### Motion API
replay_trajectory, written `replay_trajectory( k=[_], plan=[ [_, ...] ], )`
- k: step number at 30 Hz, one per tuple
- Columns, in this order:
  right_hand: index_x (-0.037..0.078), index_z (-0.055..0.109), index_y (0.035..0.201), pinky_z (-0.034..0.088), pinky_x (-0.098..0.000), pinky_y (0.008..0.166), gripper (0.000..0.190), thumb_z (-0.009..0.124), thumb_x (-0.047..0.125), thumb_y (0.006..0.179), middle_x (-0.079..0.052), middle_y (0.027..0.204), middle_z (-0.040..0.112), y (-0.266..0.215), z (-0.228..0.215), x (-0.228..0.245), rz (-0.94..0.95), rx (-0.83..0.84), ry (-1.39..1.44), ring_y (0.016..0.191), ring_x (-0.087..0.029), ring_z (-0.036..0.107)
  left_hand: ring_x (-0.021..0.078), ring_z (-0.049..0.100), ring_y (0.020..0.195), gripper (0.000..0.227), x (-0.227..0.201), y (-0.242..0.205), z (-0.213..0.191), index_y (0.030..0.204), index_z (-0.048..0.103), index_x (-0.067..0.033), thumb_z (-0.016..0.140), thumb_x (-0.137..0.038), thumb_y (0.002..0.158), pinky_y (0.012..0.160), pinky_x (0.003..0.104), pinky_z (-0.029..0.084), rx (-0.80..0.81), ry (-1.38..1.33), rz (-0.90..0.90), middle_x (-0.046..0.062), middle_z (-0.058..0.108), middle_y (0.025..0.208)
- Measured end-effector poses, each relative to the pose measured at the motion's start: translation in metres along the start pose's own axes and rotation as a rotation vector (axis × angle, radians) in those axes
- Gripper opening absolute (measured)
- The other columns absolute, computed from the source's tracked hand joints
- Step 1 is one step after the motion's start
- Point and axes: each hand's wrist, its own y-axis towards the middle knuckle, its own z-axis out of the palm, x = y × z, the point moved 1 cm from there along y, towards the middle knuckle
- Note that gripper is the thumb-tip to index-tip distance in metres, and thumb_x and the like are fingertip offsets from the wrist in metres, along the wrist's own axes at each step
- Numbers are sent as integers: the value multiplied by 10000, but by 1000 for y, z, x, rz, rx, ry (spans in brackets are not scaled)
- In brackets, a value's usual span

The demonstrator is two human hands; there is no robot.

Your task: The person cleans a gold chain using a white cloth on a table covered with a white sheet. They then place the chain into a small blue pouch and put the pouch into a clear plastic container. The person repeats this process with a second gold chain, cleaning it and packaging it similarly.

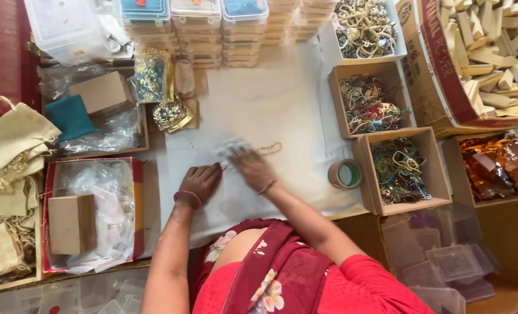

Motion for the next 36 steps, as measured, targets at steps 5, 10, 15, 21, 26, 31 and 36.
replay_trajectory(
  k=[5, 10, 15, 21, 26, 31, 36],
  plan=[
    [39, 586, 1426, 381, -452, 1153, 660, 472, -92, 789, -176, 1485, 560, -92, 22, -121, 267, 53, -11, 1374, -320, 510, 181, 654, 1065, 251, 6, -5, 13, 1162, 715, -114, 681, -193, 927, 881, 374, 496, 17, -1, -29, 5, 693, 1289],
    [56, 585, 1401, 451, -440, 1085, 581, 498, -56, 837, -197, 1404, 622, -97, 43, -137, 488, 56, -167, 1283, -348, 587, 212, 649, 1095, 318, 8, -6, 13, 1188, 694, -116, 683, -206, 883, 908, 400, 498, 44, -30, -54, 30, 676, 1302],
    [194, 586, 1485, 331, -557, 1246, 599, 496, -9, 928, -80, 1576, 510, -32, 63, -16, 137, 13, 43, 1435, -222, 495, 202, 649, 1150, 353, 10, -9, 16, 1220, 695, -147, 672, -163, 868, 920, 385, 496, 65, 70, 26, 32, 676, 1337],
    [249, 649, 1361, 397, -512, 1131, 566, 506, -18, 883, -26, 1494, 572, -58, 24, -58, 219, 30, -33, 1379, -271, 555, 183, 647, 1091, 376, 3, -2, 12, 1246, 701, -143, 673, -193, 874, 897, 387, 496, 75, 39, -42, -12, 683, 1342],
    [165, 645, 1378, 487, -430, 1098, 471, 482, -1, 969, -110, 1396, 630, -112, 22, -151, 711, 230, -83, 1290, -317, 604, 179, 648, 1069, 363, 2, 1, 7, 1240, 702, -159, 678, -203, 880, 895, 388, 497, 50, 32, -61, -28, 674, 1340],
    [-43, 678, 1188, 553, -512, 818, 589, 591, 4, 608, -348, 1149, 673, -150, -6, -156, 930, -165, -374, 1009, -476, 664, 188, 647, 1057, 355, -3, 1, 5, 1232, 699, -166, 677, -220, 882, 891, 393, 497, 78, 27, -86, -26, 668, 1335],
    [58, 738, 1057, 576, -458, 887, 281, 681, 59, 782, -212, 1034, 720, -216, -5, -105, 489, 954, 106, 1012, -380, 705, 186, 643, 1071, 319, -1, 2, 7, 1221, 692, -185, 660, -228, 906, 909, 391, 492, 69, 32, -108, -35, 659, 1360]
  ],
)
